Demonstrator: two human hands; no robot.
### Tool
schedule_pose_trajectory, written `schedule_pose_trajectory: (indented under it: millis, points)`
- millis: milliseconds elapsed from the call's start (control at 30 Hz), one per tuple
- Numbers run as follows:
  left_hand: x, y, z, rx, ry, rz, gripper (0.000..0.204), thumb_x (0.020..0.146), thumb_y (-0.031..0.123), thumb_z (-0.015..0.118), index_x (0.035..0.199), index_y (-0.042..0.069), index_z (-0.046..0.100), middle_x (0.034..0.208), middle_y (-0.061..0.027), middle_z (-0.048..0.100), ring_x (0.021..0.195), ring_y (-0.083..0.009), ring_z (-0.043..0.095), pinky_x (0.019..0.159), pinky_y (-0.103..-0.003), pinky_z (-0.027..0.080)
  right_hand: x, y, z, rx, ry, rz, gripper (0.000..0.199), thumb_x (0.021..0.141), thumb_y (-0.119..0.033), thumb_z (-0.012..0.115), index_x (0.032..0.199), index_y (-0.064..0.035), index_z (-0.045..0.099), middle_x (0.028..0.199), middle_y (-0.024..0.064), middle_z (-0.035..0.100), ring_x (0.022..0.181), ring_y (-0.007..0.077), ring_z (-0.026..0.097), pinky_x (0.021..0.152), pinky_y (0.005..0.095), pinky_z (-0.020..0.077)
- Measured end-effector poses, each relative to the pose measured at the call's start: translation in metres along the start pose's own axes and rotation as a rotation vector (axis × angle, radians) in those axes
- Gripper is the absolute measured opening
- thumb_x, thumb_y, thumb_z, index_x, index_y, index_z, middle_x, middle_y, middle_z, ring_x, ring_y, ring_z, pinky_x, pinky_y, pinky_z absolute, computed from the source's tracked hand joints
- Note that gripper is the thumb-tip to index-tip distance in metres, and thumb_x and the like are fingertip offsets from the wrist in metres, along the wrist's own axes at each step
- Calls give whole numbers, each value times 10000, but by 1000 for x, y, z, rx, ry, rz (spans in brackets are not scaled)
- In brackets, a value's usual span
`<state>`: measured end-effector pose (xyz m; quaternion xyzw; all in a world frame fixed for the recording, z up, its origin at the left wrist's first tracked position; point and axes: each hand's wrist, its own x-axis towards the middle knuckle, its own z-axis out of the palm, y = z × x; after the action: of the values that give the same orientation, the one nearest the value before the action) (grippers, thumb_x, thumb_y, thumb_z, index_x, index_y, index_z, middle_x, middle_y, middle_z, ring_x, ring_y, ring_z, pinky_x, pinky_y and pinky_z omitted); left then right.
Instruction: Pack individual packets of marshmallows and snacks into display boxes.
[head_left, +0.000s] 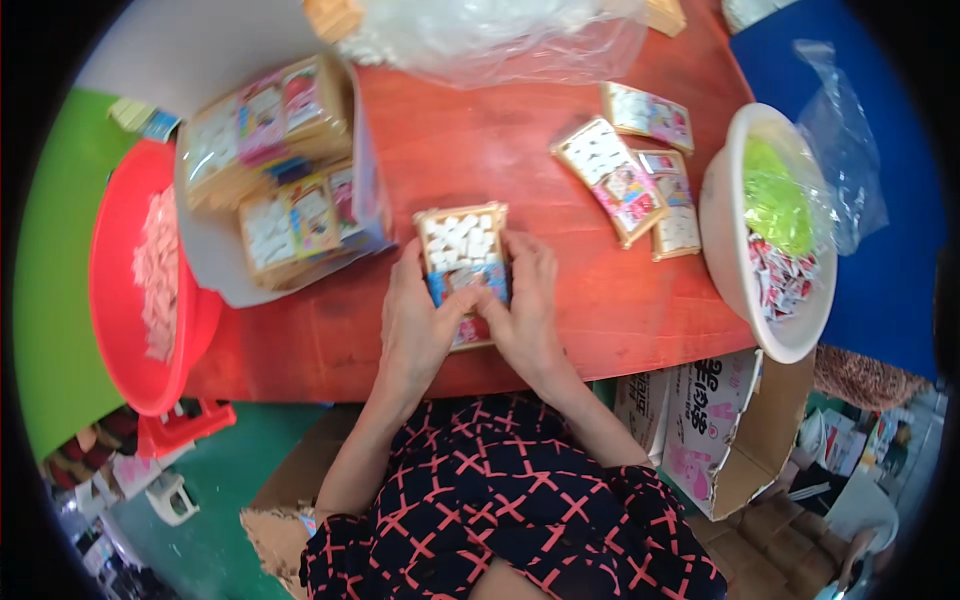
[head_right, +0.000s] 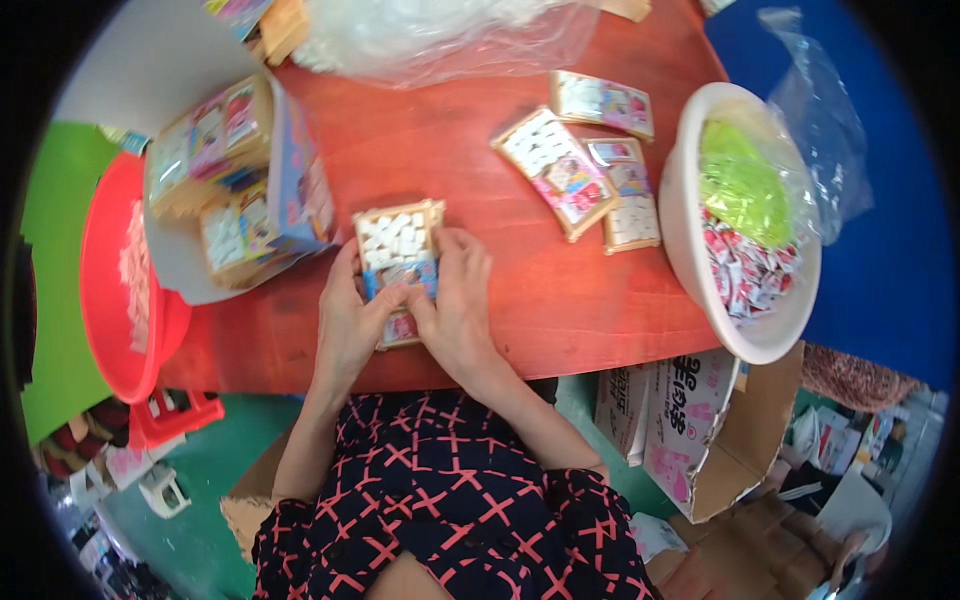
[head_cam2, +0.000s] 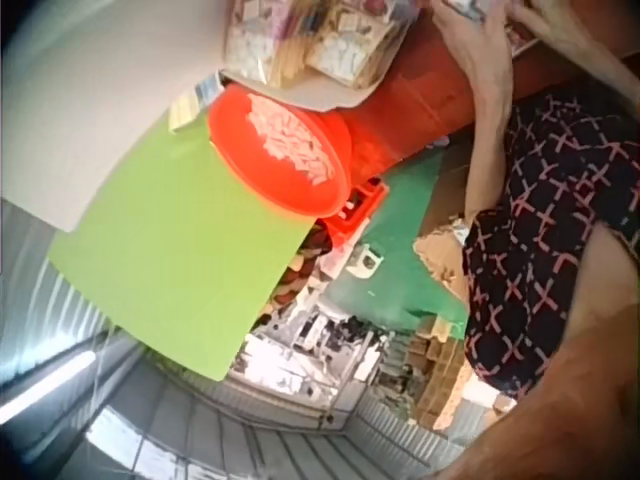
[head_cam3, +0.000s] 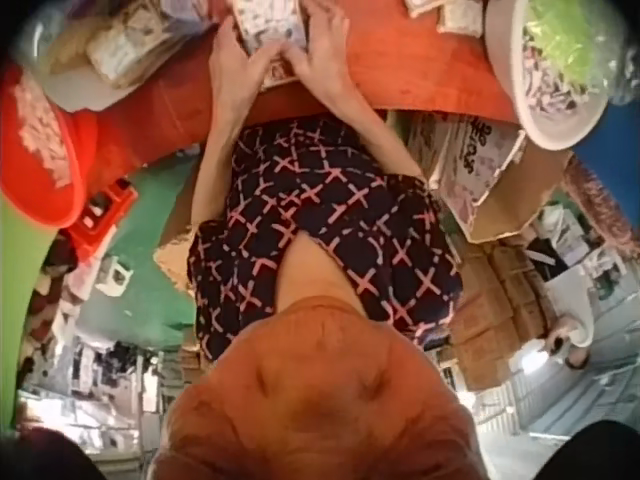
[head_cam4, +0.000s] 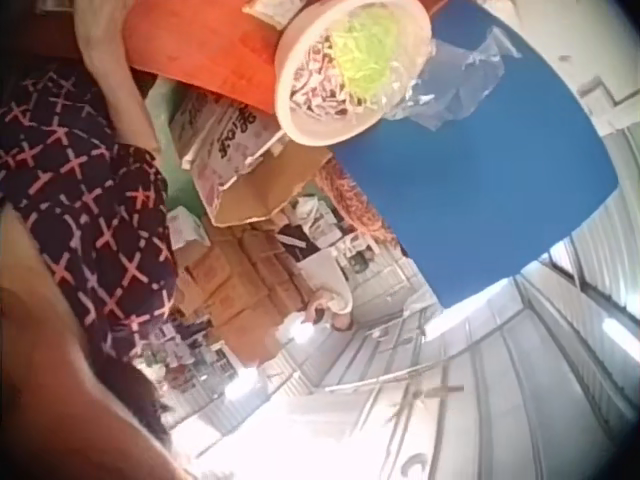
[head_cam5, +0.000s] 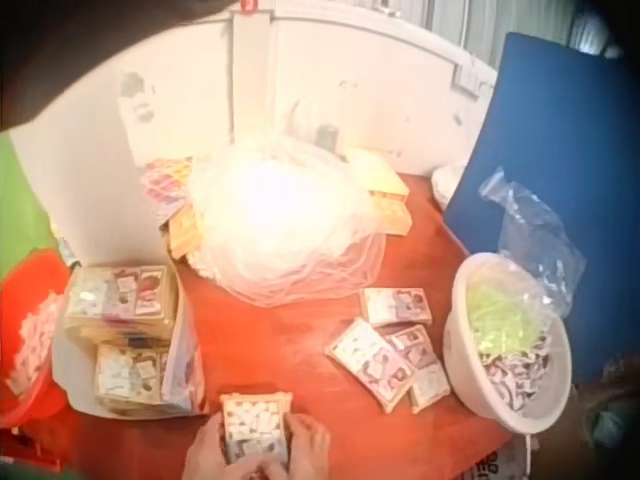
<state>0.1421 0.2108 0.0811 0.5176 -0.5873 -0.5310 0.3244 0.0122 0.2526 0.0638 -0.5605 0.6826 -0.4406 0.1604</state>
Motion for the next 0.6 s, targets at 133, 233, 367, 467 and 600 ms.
schedule_pose_trajectory:
  millis: [133,233,367,467,600]
  points:
    - [4,4,6,229,22,-56,599,688,172,729,1174,-29,442,983,-139,565,856,-200,553,738,-313,450,38,24,-32,-254,-40,-200,510,686,-88,669,1140,10,459,1146,223,436,1040,372,413,897,446,342]
    - [3,17,15,393,8,-93,554,684,220,729,1119,-10,473,953,-152,544,889,-278,554,753,-373,446,85,42,-72,-806,290,-171,606,651,-201,736,1168,-38,463,1111,201,488,1019,362,436,882,468,359]
    - [10,11,19,612,70,-17,505,710,290,703,1062,-8,497,916,-153,531,868,-300,544,733,-396,442,74,47,-72,-740,84,-3,631,633,-188,752,1163,-14,455,1096,170,521,1007,315,489,885,426,396]
    - [10,22,23,582,44,-33,508,717,288,697,1066,-18,491,931,-168,533,881,-317,541,743,-399,441,62,35,-83,-440,194,92,574,651,-138,746,1122,14,456,1037,172,550,958,273,543,823,376,442]
    - [10,22,20,503,-3,-6,430,795,252,618,1089,-35,489,950,-192,539,899,-345,537,757,-407,433,52,8,-82,564,53,372,449,727,-67,666,1105,41,449,1025,132,550,894,178,549,752,301,463]
